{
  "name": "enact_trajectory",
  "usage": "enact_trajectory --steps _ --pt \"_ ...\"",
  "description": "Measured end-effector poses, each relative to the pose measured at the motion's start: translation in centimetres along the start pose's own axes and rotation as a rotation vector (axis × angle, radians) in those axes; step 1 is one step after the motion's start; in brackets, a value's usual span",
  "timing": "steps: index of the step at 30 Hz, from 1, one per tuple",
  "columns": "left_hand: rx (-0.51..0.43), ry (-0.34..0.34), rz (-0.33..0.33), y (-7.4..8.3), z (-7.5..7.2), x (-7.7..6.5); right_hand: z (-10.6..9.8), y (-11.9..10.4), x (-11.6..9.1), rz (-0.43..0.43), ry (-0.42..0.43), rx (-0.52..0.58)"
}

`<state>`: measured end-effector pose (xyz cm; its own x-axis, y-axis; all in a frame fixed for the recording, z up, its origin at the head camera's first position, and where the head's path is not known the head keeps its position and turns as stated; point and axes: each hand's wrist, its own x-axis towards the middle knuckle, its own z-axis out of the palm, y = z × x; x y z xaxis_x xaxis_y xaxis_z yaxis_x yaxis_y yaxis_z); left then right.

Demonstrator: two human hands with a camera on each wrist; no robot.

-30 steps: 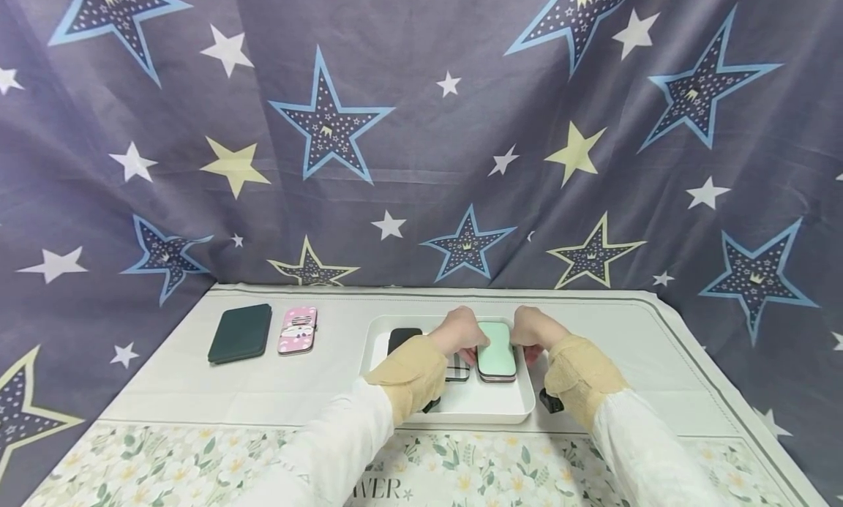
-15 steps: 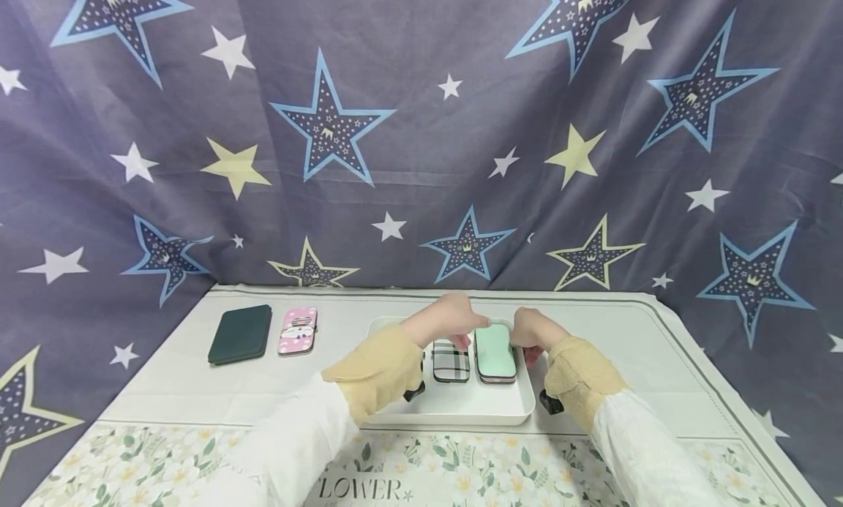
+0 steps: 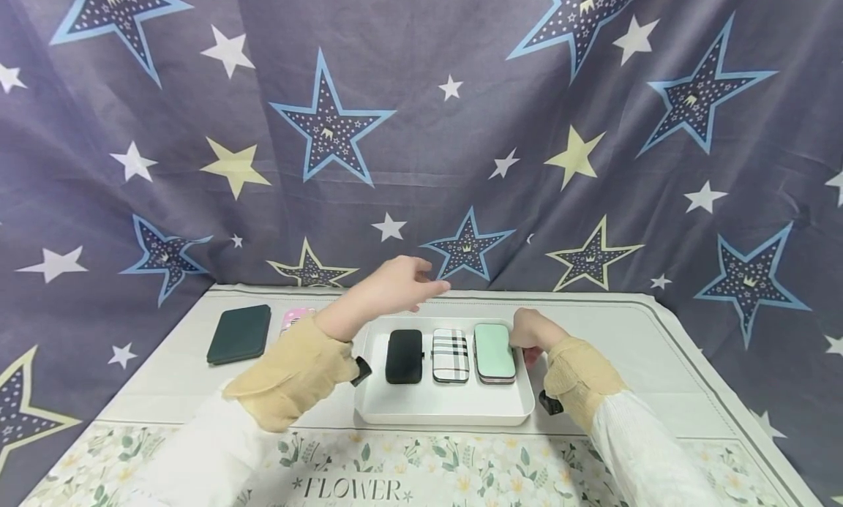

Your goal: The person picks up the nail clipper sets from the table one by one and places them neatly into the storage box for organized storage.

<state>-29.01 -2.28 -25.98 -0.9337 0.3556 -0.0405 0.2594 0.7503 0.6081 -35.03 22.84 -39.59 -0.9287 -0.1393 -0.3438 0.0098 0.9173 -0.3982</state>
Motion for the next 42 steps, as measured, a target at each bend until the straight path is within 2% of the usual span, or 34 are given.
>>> enact_trajectory --steps 3,7,9,14,19,23,33,42 --pt "0.017 0.056 -0.003 -0.8 -1.2 -0.8 0.1 0.1 0.1 -0.009 0.005 -0.004" --pt "-0.005 0.116 0.001 -1.9 -2.3 -1.5 0.0 0.2 0.1 -0.011 0.013 -0.007" --pt "0.000 0.154 0.029 -2.6 -2.6 -1.7 0.0 0.2 0.0 -0.013 0.014 -0.007" --pt "0.037 0.278 0.080 -4.9 -2.8 -2.1 0.0 0.1 -0.1 -0.024 0.010 -0.003" --pt "0.103 0.390 0.084 -7.8 -2.5 -2.0 0.0 0.1 -0.1 -0.028 0.011 -0.004" --pt "0.179 0.454 0.063 -10.1 -2.4 -1.7 0.0 0.1 -0.1 -0.024 0.010 -0.005" --pt "0.244 0.492 0.036 -15.0 -2.1 -0.8 -0.1 0.1 0.0 -0.007 0.002 -0.003" --pt "0.271 0.443 -0.040 -19.5 -1.2 -0.1 0.0 0.0 0.0 -0.014 0.007 -0.009"
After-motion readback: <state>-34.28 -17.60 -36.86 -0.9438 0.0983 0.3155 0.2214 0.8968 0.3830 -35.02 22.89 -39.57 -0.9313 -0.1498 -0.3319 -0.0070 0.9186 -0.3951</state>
